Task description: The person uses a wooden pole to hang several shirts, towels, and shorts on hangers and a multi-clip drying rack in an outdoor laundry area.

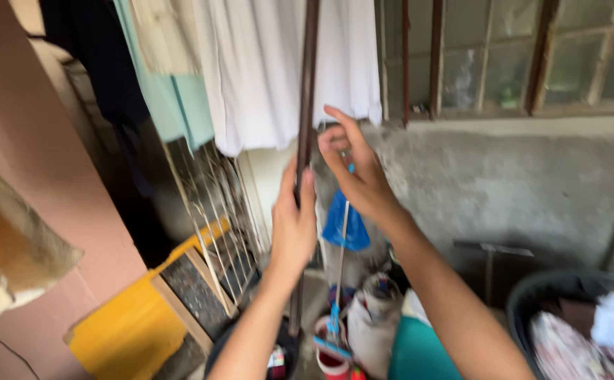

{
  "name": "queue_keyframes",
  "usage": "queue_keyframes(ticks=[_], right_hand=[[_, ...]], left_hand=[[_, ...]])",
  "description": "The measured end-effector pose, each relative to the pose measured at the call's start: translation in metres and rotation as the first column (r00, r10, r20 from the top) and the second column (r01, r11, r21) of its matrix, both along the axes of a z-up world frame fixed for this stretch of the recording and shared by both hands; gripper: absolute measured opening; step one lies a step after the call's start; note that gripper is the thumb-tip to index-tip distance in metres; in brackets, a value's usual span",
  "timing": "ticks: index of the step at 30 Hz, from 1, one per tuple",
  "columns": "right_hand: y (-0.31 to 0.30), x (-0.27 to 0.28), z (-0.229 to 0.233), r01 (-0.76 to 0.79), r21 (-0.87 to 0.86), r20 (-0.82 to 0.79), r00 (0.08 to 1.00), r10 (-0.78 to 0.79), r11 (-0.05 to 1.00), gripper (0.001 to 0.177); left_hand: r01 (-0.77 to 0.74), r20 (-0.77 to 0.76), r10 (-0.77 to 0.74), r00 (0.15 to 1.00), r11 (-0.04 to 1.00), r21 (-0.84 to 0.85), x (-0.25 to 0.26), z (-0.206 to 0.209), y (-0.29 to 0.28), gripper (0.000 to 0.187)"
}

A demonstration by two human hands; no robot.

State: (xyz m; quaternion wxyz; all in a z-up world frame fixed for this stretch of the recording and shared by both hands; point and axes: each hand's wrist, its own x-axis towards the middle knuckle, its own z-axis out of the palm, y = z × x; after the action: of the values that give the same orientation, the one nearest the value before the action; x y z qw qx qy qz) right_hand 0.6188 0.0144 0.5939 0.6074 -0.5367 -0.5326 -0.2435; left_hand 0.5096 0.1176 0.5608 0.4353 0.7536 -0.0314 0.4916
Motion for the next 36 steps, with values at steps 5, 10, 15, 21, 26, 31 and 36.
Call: queue_keyframes(ticks=[5,10,15,21,26,31,36], right_hand=[[0.013,0.056,0.074,0.018,0.066,0.068,0.997,-0.022,0.998,0.051],[0.029,0.097,0.115,0.026,0.086,0.094,0.995,-0.034,0.996,0.045],[0.039,0.120,0.130,-0.051,0.117,0.095,0.995,0.040,0.992,0.045],[0.044,0.132,0.133,-0.040,0.135,0.084,0.996,0.029,0.990,0.045],[0.051,0.133,0.141,-0.053,0.120,0.032,0.998,0.049,0.991,0.043],[0.056,0.128,0.142,-0.017,0.105,0.068,0.998,0.010,0.994,0.042],[0.059,0.126,0.138,-0.054,0.107,0.040,0.998,0.050,0.993,0.040]], left_hand=[[-0.041,0.235,0.030,0.972,0.998,0.040,0.076,0.100,0.012,0.057],[-0.061,0.317,0.034,0.948,0.995,0.078,0.111,0.169,0.024,0.059],[-0.010,0.195,0.018,0.981,0.999,-0.040,0.123,0.206,0.034,0.060],[-0.009,0.169,0.015,0.985,0.999,-0.038,0.132,0.213,0.049,0.058],[0.008,0.212,-0.008,0.977,1.000,0.000,0.136,0.236,0.060,0.056],[-0.036,0.246,0.030,0.969,0.999,0.019,0.139,0.245,0.068,0.056],[-0.111,0.391,0.061,0.919,0.988,0.106,0.156,0.233,0.087,0.054]])
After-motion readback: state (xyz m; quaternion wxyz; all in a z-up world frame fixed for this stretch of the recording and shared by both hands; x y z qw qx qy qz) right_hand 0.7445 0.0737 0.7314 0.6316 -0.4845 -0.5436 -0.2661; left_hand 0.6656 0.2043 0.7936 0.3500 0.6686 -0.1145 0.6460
